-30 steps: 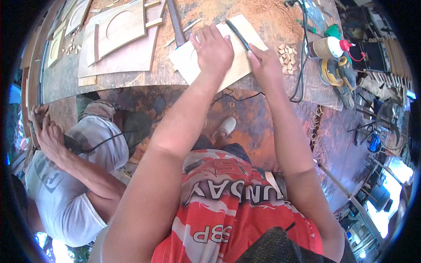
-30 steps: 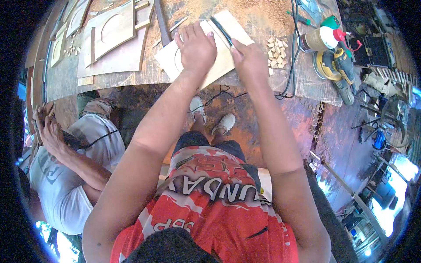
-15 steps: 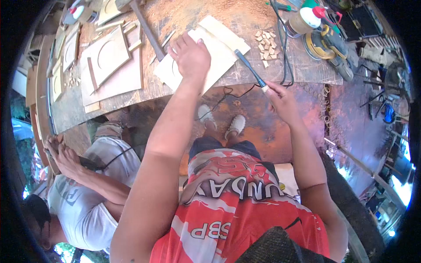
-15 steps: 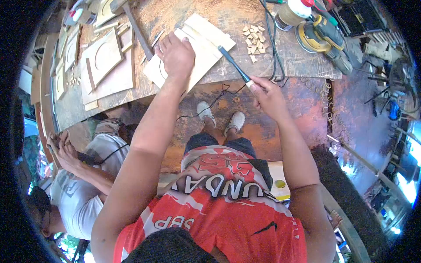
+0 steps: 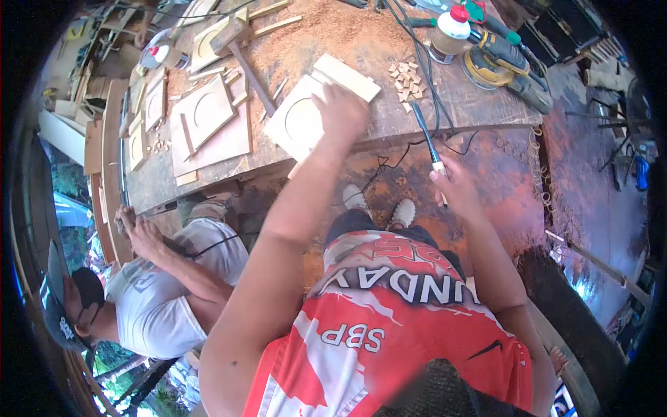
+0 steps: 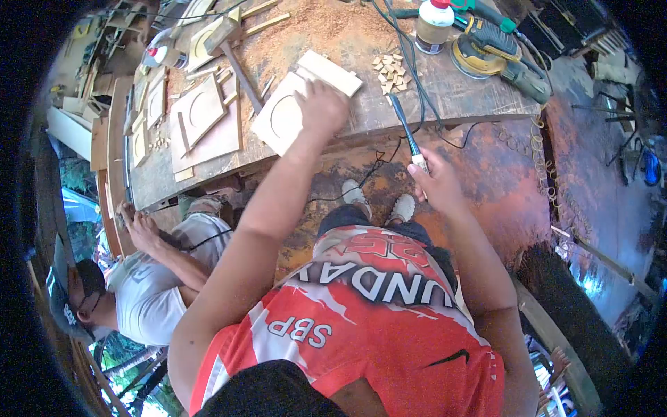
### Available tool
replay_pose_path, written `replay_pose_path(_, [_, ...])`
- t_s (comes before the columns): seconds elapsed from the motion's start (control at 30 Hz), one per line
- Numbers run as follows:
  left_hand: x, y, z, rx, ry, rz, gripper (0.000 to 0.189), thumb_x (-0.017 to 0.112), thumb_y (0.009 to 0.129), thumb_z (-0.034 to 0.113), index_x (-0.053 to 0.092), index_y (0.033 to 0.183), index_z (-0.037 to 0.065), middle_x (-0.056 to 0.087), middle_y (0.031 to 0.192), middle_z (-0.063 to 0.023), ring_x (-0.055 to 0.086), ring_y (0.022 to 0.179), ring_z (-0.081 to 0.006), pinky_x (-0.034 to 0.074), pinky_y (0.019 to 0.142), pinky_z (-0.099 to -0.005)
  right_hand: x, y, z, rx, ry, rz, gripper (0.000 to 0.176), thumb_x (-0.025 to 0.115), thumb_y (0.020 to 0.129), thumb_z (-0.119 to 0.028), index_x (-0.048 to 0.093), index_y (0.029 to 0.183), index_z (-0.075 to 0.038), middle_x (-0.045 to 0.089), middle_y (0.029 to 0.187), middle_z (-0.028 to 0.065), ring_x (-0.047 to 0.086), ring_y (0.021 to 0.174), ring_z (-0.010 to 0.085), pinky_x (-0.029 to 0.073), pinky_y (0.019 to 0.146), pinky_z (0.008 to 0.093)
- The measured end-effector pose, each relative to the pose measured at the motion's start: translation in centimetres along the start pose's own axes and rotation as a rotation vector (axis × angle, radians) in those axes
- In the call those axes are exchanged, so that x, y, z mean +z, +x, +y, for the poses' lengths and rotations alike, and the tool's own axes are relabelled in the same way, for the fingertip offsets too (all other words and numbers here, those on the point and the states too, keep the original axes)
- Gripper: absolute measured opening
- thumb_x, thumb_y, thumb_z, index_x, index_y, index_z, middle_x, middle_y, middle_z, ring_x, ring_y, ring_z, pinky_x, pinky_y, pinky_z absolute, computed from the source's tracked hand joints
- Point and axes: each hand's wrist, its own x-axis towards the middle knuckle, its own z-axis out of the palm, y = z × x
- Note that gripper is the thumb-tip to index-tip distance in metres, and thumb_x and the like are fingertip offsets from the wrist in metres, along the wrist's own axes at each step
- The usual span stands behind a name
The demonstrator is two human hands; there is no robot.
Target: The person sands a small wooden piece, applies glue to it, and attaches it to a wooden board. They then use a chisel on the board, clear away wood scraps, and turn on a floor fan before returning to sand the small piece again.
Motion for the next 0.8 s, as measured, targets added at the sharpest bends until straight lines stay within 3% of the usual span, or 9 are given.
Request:
replay_pose_path(0.07, [1.4,-4.4,2.3,0.184,0.088,0.214,0.049,0.042,0.095,0.033,0.061,0.117,-0.006,0.055,0.130,-0.0229,0.047,0.126,-0.0367,0.031,0.106,-0.0593,-0.7,0.0,-0.1,0.022,0.022,-0.035,0.047,0.063,0.094,-0.014,0.047,0.134,0.003,0.059,0.081,0.0039,0.053,0.053,0.0072,0.044,0.044,0.0231])
replay_pose_path(0.13, [-3.3,-7.9,4.3,0.452,-0.295,-0.293,0.036,0.052,0.092,0.031,0.069,0.093,-0.001,0.067,0.095,-0.0205,0.062,0.095,-0.0377,0.043,0.092,-0.0518,-1.3,0.8,0.1,-0.010,0.011,-0.055,0.046,0.062,0.094,-0.015,0.047,0.134,0.002,0.059,0.081,0.0037,0.053,0.053,0.0072,0.045,0.044,0.0232])
replay_pose_path(0.17, [-3.0,-8.3,4.1,0.440,-0.298,-0.291,0.036,0.052,0.092,0.031,0.069,0.093,-0.001,0.067,0.095,-0.0205,0.062,0.095,-0.0377,0.043,0.092,-0.0518,-1.5,1.2,0.0,-0.036,0.005,-0.063,0.046,0.062,0.095,-0.015,0.047,0.134,0.002,0.059,0.081,0.0034,0.053,0.053,0.0072,0.045,0.045,0.0234])
replay_pose_path(0.23, [-1.9,-8.0,2.8,0.434,-0.475,0.169,0.029,0.060,0.088,0.027,0.069,0.078,0.002,0.064,0.070,-0.0178,0.061,0.075,-0.0403,0.045,0.081,-0.0492,-1.9,2.5,-0.7,-0.051,-0.021,-0.061,0.046,0.062,0.095,-0.016,0.047,0.134,0.002,0.059,0.081,0.0033,0.053,0.053,0.0071,0.045,0.045,0.0237])
replay_pose_path(0.33, [0.4,-1.6,-2.9,0.092,-0.105,0.470,0.061,0.054,0.091,0.046,0.057,0.118,-0.009,0.055,0.126,-0.0250,0.048,0.122,-0.0391,0.033,0.104,-0.0519,-1.5,4.6,-2.1,-0.082,-0.051,-0.053,0.044,0.062,0.095,-0.017,0.048,0.132,0.002,0.059,0.080,0.0027,0.053,0.053,0.0068,0.045,0.046,0.0238])
replay_pose_path(0.43, [1.3,2.0,-5.0,0.045,-0.113,0.361,0.077,0.050,0.092,0.055,0.047,0.133,-0.010,0.041,0.143,-0.0289,0.033,0.138,-0.0410,0.021,0.112,-0.0578,-0.1,6.1,-4.6,-0.086,-0.074,-0.044,0.041,0.062,0.095,-0.017,0.049,0.129,0.002,0.059,0.080,0.0029,0.053,0.055,0.0066,0.044,0.048,0.0236])
replay_pose_path(0.5, [-1.2,1.1,-3.5,0.069,0.017,-0.010,0.088,0.043,0.093,0.062,0.033,0.144,-0.009,0.025,0.153,-0.0289,0.015,0.147,-0.0373,0.007,0.118,-0.0563,1.0,7.1,-6.1,-0.099,-0.103,-0.044,0.042,0.062,0.095,-0.017,0.049,0.129,0.002,0.059,0.081,0.0034,0.053,0.055,0.0069,0.044,0.048,0.0235])
replay_pose_path(0.67, [-3.1,-6.3,-0.5,0.237,-0.180,-0.110,0.072,0.055,0.089,0.056,0.053,0.129,-0.004,0.041,0.141,-0.0277,0.036,0.135,-0.0390,0.012,0.116,-0.0594,1.9,13.5,-7.4,-0.160,-0.145,-0.135,0.039,0.064,0.094,-0.016,0.052,0.126,0.002,0.060,0.083,0.0035,0.052,0.055,0.0070,0.044,0.048,0.0239])
replay_pose_path(0.8, [-4.4,-8.2,-0.5,0.398,-0.614,-0.383,0.043,0.069,0.083,0.042,0.069,0.103,0.005,0.054,0.126,-0.0208,0.051,0.118,-0.0365,0.021,0.112,-0.0608,3.3,24.3,-9.2,-0.615,-0.797,-0.144,0.047,0.067,0.089,-0.032,0.057,0.123,-0.001,0.069,0.104,0.0163,0.068,0.091,0.0280,0.053,0.077,0.0399])
